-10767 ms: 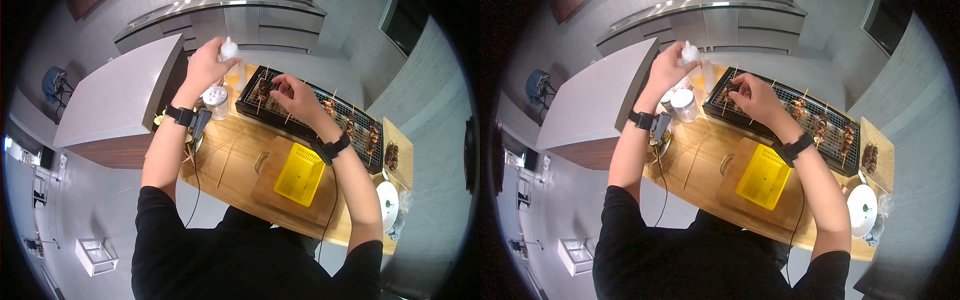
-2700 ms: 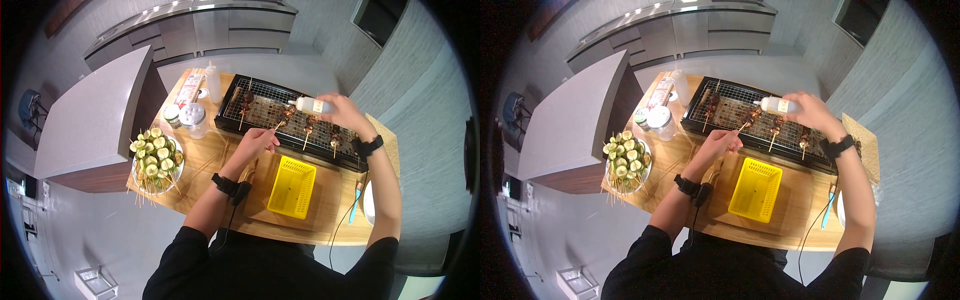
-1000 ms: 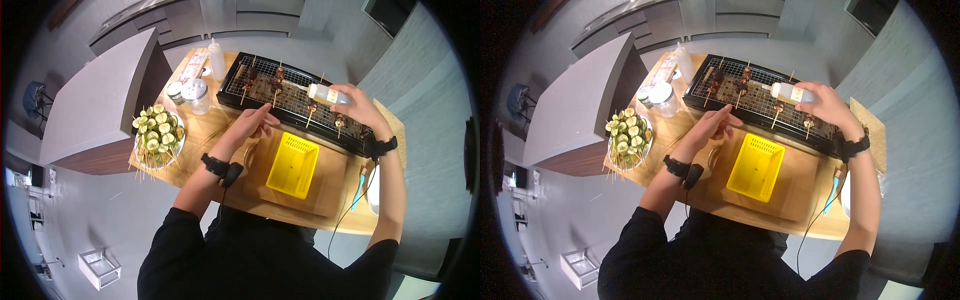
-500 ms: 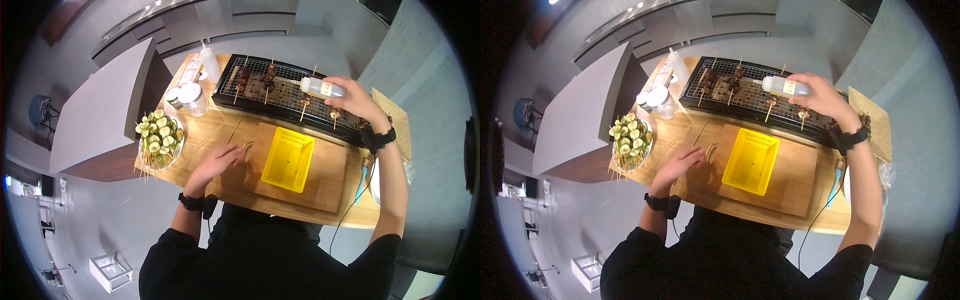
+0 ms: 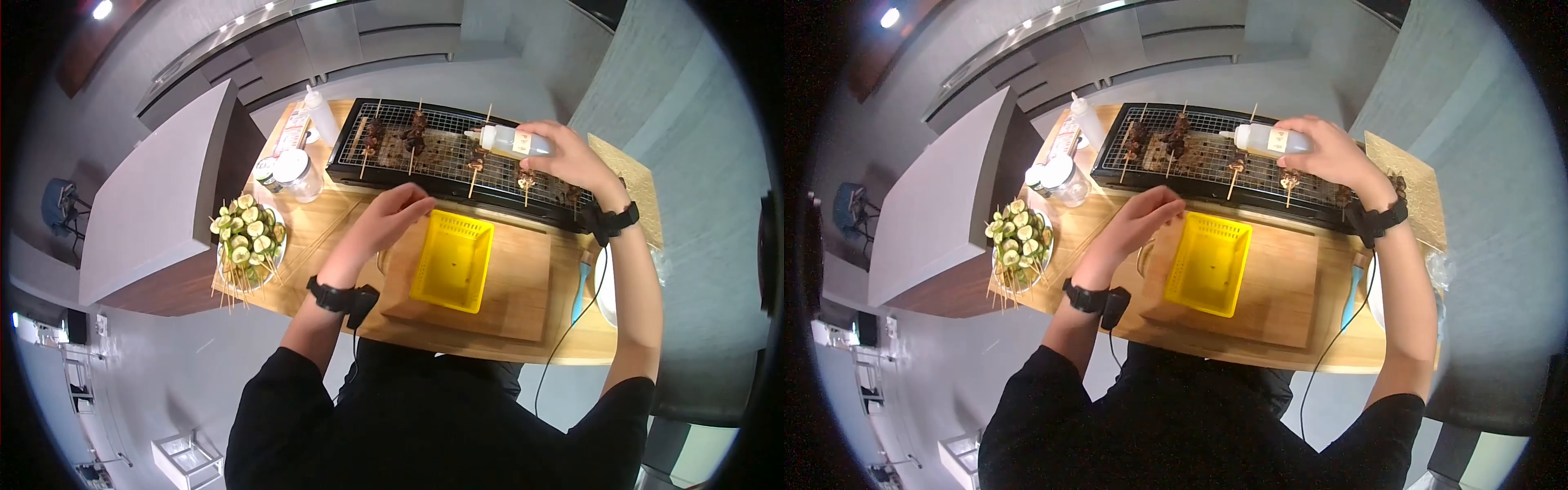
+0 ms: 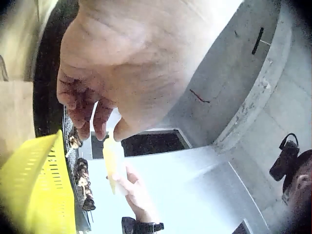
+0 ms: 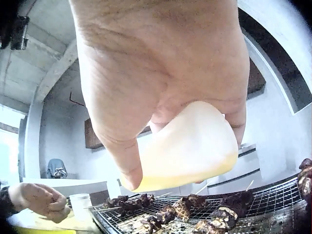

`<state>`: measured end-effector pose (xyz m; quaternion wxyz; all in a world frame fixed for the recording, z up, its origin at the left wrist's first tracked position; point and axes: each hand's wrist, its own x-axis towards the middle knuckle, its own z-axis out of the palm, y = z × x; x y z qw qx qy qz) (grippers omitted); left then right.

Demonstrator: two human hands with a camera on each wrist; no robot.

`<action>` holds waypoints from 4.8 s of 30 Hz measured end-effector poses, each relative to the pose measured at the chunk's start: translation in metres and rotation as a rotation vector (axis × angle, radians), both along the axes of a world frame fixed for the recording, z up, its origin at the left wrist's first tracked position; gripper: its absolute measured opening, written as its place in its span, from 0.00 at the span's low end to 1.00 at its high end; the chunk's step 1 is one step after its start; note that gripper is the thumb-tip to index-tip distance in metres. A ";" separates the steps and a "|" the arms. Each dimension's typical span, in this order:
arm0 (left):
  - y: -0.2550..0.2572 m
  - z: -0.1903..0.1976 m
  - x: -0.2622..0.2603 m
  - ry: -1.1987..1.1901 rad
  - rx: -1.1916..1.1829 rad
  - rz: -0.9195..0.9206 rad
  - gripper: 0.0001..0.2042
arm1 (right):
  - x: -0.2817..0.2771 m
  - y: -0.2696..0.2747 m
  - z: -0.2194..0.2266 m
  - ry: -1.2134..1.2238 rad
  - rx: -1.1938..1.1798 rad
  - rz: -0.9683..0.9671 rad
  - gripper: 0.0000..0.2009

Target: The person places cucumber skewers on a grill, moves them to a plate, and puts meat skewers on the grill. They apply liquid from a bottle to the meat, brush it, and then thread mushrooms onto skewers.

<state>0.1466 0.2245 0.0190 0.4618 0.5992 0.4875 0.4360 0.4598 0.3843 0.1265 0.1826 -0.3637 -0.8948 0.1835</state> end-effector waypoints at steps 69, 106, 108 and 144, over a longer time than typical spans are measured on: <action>0.090 -0.008 0.060 0.050 0.092 0.124 0.11 | 0.046 0.006 0.000 -0.094 0.004 -0.110 0.27; 0.090 0.000 0.050 0.479 0.016 -0.011 0.08 | -0.004 0.027 0.007 -0.308 -0.016 -0.048 0.26; 0.091 -0.001 0.050 0.520 0.024 -0.006 0.09 | 0.001 0.026 0.002 -0.297 -0.020 0.022 0.26; 0.124 0.013 0.140 0.112 -0.313 -0.357 0.15 | 0.114 0.006 0.010 -0.185 -0.126 -0.170 0.25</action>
